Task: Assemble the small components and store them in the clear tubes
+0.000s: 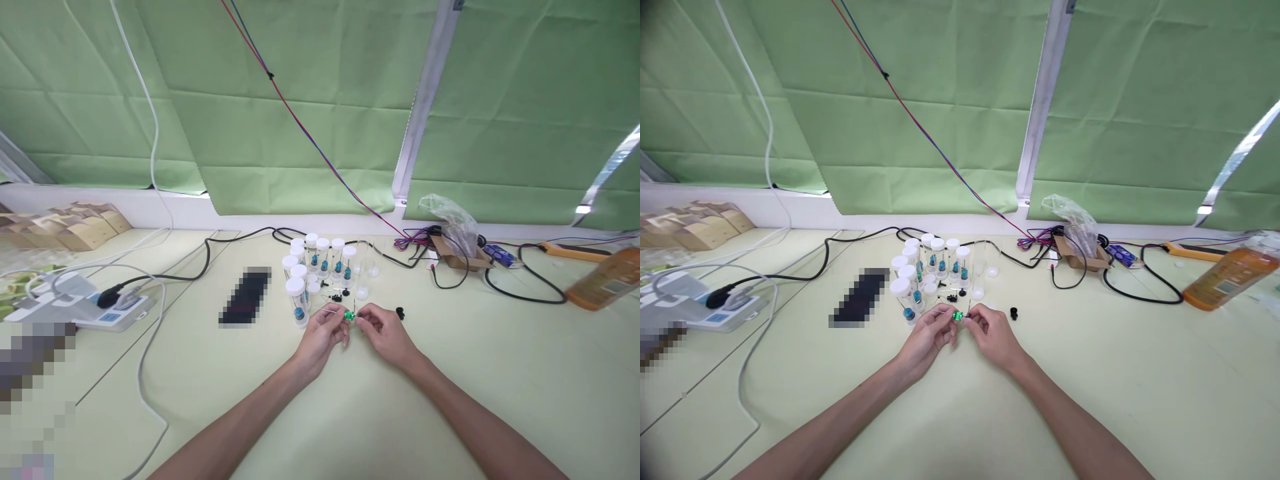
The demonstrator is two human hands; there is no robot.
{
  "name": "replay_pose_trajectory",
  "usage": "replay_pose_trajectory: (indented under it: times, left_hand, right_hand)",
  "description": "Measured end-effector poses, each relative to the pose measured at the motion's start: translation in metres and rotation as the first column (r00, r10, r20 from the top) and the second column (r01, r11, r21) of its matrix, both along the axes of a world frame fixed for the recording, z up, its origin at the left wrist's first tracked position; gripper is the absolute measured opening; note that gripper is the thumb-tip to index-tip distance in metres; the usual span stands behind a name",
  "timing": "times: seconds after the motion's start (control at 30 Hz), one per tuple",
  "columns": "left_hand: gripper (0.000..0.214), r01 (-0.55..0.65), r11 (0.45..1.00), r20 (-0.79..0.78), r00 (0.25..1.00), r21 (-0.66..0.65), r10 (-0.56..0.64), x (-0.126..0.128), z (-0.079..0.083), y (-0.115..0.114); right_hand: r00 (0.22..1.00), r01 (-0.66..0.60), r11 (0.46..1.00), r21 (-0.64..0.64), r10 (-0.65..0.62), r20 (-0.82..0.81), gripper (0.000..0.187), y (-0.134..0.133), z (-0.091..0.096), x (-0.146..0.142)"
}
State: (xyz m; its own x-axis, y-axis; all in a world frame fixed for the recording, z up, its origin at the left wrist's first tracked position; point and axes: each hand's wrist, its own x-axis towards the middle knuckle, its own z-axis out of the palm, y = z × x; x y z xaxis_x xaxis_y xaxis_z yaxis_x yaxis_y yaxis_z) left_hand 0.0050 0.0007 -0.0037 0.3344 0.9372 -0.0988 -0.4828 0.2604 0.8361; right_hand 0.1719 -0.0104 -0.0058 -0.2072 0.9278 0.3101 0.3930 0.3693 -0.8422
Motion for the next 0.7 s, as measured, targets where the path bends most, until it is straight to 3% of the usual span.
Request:
replay_pose_trajectory:
  times: [0.17,0.37,0.43,0.53,0.7]
  left_hand:
    - [0.026,0.038,0.999,-0.023,0.999,0.029,-0.038,-0.0006,0.0015,-0.0021]
    - [0.023,0.048,0.998,-0.031,0.998,0.038,-0.047,0.0,0.0017,-0.0023]
    - [0.025,0.027,1.0,-0.019,0.999,0.013,-0.027,0.0005,0.0015,-0.0018]
    - [0.027,-0.009,1.0,0.004,1.0,-0.012,0.009,0.0013,0.0007,-0.001]
    - [0.026,-0.02,1.0,0.024,1.0,-0.008,0.02,0.0014,-0.0024,0.0001]
  right_hand:
    - [0.999,0.005,1.0,-0.014,-0.004,0.032,0.046,0.0002,-0.0003,0.0004]
    - [0.999,0.054,0.996,-0.066,-0.054,0.008,0.055,0.0026,-0.0058,-0.0004]
    - [0.998,0.065,0.997,-0.035,-0.065,-0.002,0.051,0.0024,-0.0041,-0.0008]
    - [0.998,0.065,0.998,0.004,-0.065,-0.027,0.028,0.0007,0.0005,-0.0011]
    - [1.0,0.021,0.999,0.028,-0.021,-0.012,0.022,-0.0016,0.003,-0.0013]
